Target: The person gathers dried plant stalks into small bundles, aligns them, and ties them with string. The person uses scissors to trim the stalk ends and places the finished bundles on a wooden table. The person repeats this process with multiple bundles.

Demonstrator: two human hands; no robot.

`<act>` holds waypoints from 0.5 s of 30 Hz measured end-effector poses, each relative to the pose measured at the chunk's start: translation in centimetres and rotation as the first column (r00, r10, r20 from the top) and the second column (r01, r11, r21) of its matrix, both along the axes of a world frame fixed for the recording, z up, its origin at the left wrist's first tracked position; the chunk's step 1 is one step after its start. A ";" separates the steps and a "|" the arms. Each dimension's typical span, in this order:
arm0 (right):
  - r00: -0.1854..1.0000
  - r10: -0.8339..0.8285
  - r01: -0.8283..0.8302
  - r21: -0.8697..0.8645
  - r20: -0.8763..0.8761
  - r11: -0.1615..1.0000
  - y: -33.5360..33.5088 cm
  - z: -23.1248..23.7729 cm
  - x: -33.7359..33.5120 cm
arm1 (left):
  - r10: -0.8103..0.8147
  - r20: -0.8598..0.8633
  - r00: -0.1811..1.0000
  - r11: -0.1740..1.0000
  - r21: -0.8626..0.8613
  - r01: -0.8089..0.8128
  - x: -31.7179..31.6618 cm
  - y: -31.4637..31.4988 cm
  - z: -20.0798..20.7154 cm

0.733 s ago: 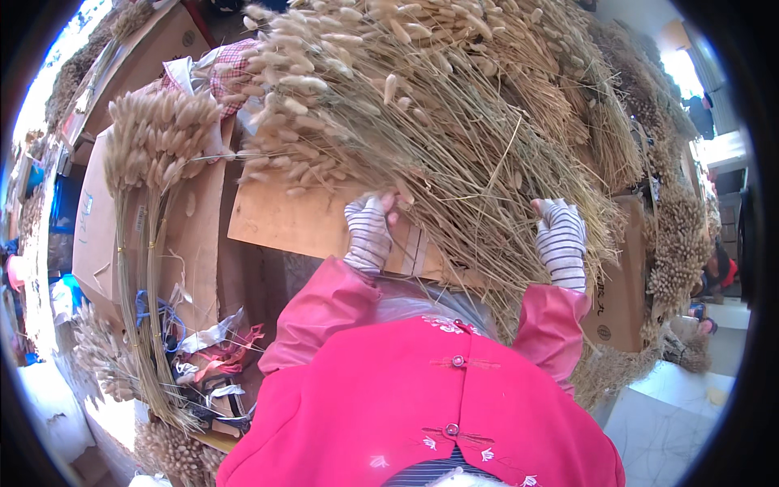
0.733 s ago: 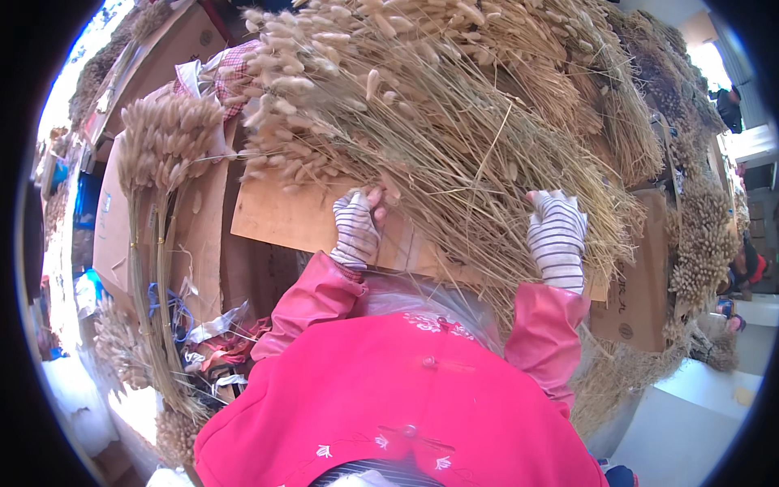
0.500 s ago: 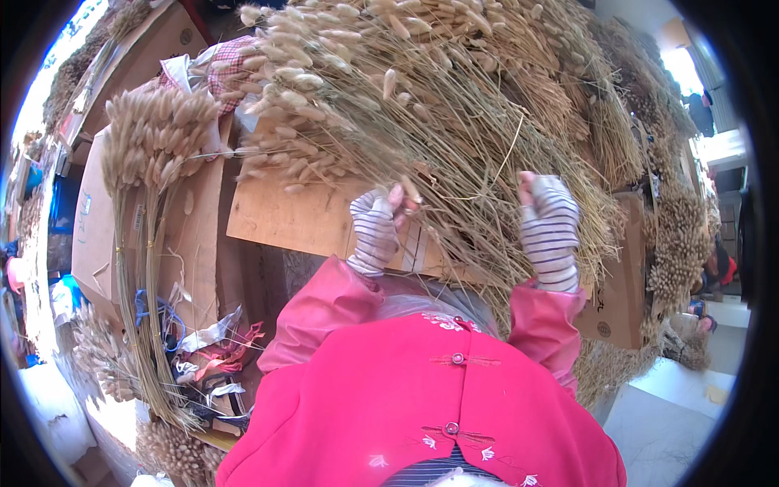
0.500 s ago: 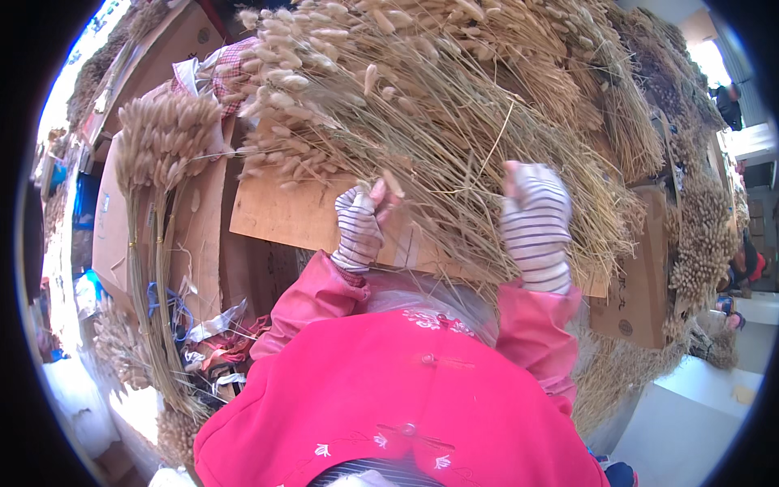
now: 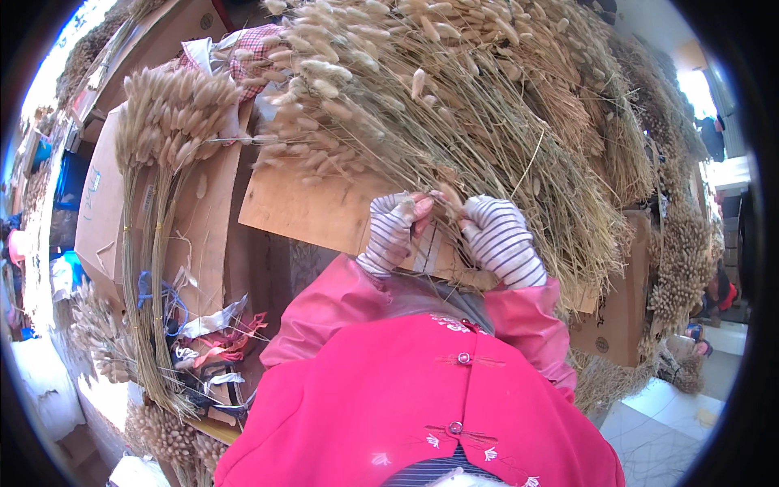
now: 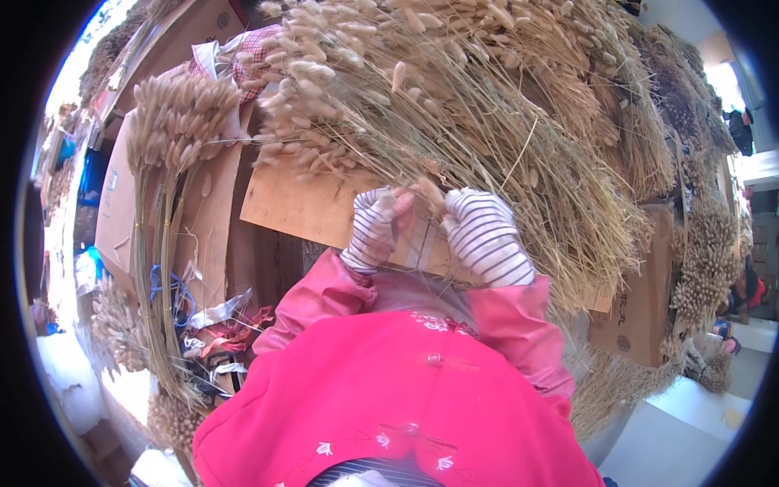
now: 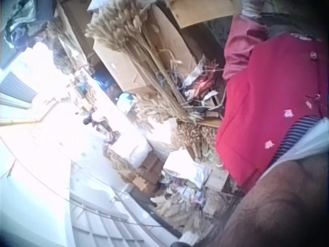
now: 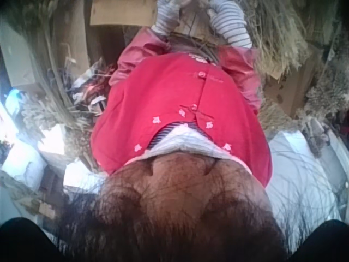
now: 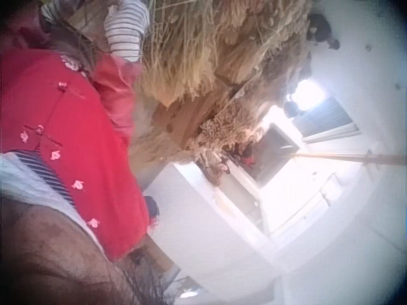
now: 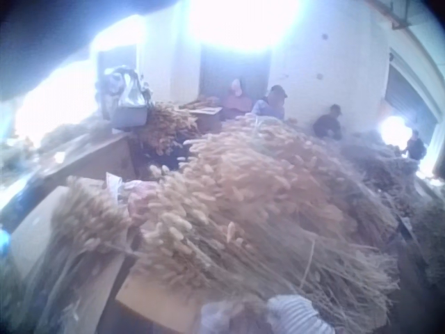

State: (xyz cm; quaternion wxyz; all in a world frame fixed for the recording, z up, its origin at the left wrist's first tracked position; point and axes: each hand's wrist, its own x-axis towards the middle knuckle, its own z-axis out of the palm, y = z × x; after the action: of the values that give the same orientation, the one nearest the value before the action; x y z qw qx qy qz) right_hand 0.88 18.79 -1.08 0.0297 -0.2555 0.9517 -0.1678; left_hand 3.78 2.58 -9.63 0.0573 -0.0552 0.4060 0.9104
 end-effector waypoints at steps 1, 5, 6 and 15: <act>1.000 -0.011 0.013 -0.055 0.029 0.998 0.4 0.1 -0.2 | -0.015 -0.028 1.000 0.999 -0.046 0.014 -0.1 -0.1 0.1; 0.944 -0.065 0.142 -0.222 0.324 0.965 1.5 0.5 -0.4 | 0.017 0.071 0.997 0.999 0.044 -0.020 -0.5 0.1 0.5; 0.903 -0.040 0.176 -0.284 0.429 0.943 1.7 0.6 -0.4 | 0.052 0.068 0.996 0.998 0.032 -0.055 -0.6 0.1 0.6; 0.910 -0.116 0.278 -0.377 0.398 0.884 2.1 1.0 -0.2 | 0.110 0.144 0.983 0.987 0.104 -0.125 -1.4 -0.4 0.2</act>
State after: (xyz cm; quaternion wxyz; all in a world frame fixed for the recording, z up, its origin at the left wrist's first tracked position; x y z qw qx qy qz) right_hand 0.73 20.92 -0.08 0.1316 -0.1203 0.8910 -0.4176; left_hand 2.42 2.17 -9.45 0.0344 -0.1386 0.3451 0.9276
